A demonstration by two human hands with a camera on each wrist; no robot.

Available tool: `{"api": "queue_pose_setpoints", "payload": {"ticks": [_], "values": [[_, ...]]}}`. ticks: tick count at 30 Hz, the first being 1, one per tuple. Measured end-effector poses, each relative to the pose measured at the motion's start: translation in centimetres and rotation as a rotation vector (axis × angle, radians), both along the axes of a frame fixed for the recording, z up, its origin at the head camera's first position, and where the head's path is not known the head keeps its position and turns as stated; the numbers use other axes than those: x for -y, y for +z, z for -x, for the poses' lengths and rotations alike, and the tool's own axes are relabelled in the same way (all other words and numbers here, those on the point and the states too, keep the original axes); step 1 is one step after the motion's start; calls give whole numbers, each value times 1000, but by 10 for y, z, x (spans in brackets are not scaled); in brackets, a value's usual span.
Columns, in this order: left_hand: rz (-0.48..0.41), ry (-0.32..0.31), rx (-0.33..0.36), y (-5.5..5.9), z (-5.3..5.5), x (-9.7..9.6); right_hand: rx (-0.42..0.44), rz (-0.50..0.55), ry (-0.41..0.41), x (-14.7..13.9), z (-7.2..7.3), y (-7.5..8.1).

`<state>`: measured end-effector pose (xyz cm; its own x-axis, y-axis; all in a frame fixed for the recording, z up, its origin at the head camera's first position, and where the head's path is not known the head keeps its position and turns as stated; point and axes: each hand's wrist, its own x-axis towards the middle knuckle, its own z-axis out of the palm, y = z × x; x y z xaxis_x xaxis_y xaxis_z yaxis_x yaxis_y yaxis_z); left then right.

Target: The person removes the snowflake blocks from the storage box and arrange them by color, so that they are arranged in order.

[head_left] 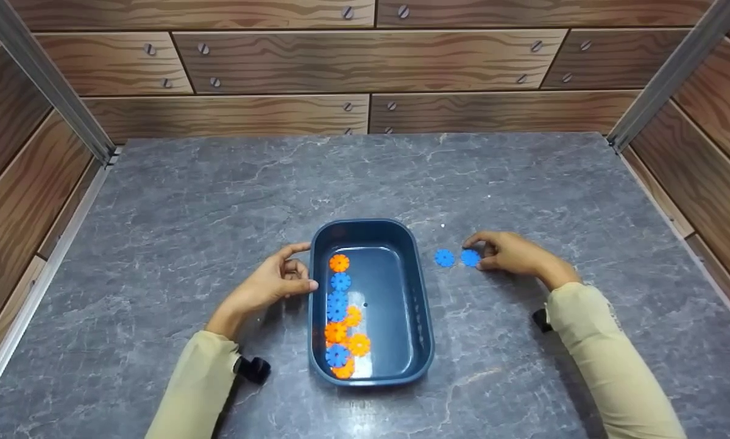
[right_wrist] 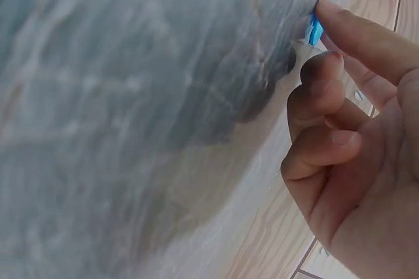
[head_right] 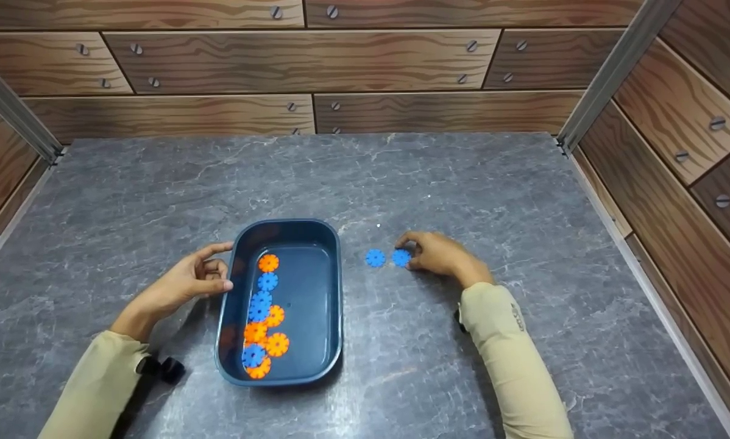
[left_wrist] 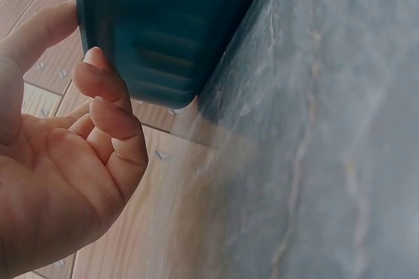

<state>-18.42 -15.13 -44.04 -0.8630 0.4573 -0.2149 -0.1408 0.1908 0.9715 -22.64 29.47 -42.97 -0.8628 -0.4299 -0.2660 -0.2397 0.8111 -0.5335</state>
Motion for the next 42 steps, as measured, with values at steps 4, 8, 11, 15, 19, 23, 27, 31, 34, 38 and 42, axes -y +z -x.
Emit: {"api": "queue_pose_setpoints", "payload": {"ticks": [4, 8, 11, 15, 19, 23, 27, 31, 34, 38, 42], "values": [[1, 0, 10, -1, 0, 0, -1, 16, -5, -1, -1, 0], [-6, 0, 7, -2, -1, 0, 10, 30, -5, -1, -2, 0], [-8, 1, 1, -1, -1, 0, 24, 37, 4, -1, -3, 2], [-7, -2, -4, -1, -2, -1, 47, 60, 3, -3, -5, 4], [-15, -8, 3, -1, -1, 0, 45, 81, -14, -4, -8, 8], [-18, -7, 14, 0, -1, 1, 20, 111, -35, -1, -10, 15], [-30, -11, 26, 0, -1, 1, 13, 190, -55, 5, -11, 23], [-34, -12, 35, 0, 0, 0, 25, 267, -73, 10, -12, 29], [-25, -5, 37, 0, 0, 0, 26, 308, -74, 15, -13, 33], [-28, -6, 35, -1, 0, 0, 19, 358, -55, 24, -17, 36], [-30, -1, 41, -2, -1, 0, 13, 412, -8, 34, -21, 37]]}}
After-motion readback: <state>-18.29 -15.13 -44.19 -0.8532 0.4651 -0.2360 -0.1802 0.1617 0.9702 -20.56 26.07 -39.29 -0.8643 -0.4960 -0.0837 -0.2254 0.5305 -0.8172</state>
